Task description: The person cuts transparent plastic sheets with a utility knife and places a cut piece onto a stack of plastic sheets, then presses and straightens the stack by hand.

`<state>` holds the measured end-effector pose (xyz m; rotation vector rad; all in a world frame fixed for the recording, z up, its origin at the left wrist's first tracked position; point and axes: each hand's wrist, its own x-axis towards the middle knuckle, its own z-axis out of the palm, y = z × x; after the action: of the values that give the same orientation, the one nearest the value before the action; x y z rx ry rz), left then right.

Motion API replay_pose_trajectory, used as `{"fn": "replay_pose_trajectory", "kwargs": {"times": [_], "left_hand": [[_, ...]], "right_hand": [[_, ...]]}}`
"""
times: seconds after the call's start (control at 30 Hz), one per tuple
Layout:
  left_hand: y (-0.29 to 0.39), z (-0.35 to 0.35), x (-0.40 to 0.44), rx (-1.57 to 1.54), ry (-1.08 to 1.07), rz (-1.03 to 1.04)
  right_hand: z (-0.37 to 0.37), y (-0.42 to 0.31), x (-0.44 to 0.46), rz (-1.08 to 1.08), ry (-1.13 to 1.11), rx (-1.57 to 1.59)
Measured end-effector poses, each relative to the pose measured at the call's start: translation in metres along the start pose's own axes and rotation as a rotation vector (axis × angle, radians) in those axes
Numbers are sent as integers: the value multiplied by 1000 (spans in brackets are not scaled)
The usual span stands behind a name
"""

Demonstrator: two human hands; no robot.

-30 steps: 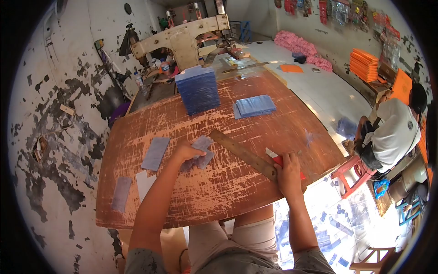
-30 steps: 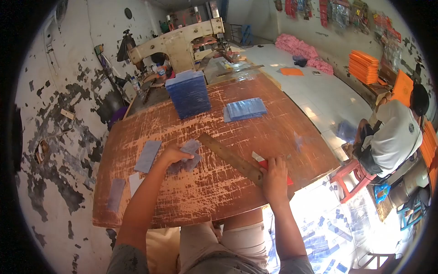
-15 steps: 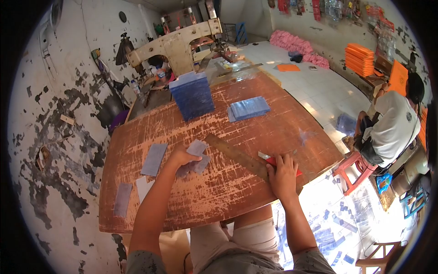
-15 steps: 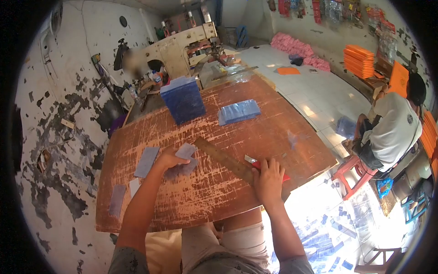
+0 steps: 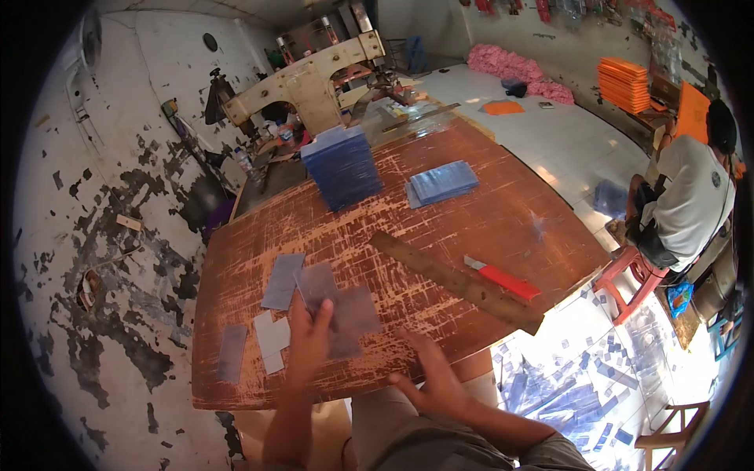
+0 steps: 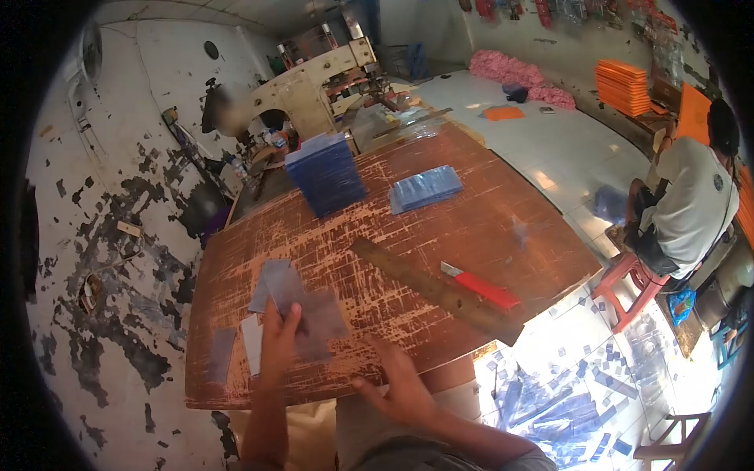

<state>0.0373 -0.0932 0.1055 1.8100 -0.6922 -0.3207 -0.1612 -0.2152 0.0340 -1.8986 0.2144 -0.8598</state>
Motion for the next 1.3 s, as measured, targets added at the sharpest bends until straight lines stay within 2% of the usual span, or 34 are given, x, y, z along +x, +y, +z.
{"fn": "replay_pose_trajectory", "kwargs": {"times": [0.07,0.1,0.17,0.3,0.37,0.4,0.47,0.5,0.57,0.6,0.67,0.7,0.77,0.9,0.97,1.1,1.3], "left_hand": [[-7,17,-31,-223,126,93],[-18,25,-43,-224,130,89],[-39,39,-64,-489,306,56],[-51,40,-89,-610,410,51],[-73,18,-95,-516,353,-108],[-79,8,-93,-525,358,-109],[-87,-10,-87,-311,286,148],[-91,-12,-83,-315,293,153],[-95,-15,-78,-316,407,232],[-93,-18,-77,-318,414,237],[-84,-25,-78,489,294,437],[-80,-24,-79,486,299,439],[-72,-15,-83,418,170,365],[-74,-9,-81,385,131,343],[-83,-8,-76,593,181,499],[-77,-1,-79,735,257,520],[-90,5,-82,819,259,529]], "right_hand": [[22,-8,-5,58,-96,352],[30,-8,-11,60,-101,352],[45,-7,-20,266,-63,345],[35,4,-7,214,-120,288],[21,-8,4,181,-197,179],[18,-5,9,180,-204,171],[17,5,20,-115,-121,-53],[15,7,26,-122,-126,-55],[11,10,36,-297,-90,-323],[13,14,38,-306,-92,-323],[17,23,37,-328,-129,-419],[18,24,36,-333,-131,-421],[21,26,32,-331,-175,-463],[24,27,26,-288,-180,-447],[26,25,26,-241,-127,-460],[32,20,24,-189,-181,-533],[38,16,25,-220,-114,-630]]}}
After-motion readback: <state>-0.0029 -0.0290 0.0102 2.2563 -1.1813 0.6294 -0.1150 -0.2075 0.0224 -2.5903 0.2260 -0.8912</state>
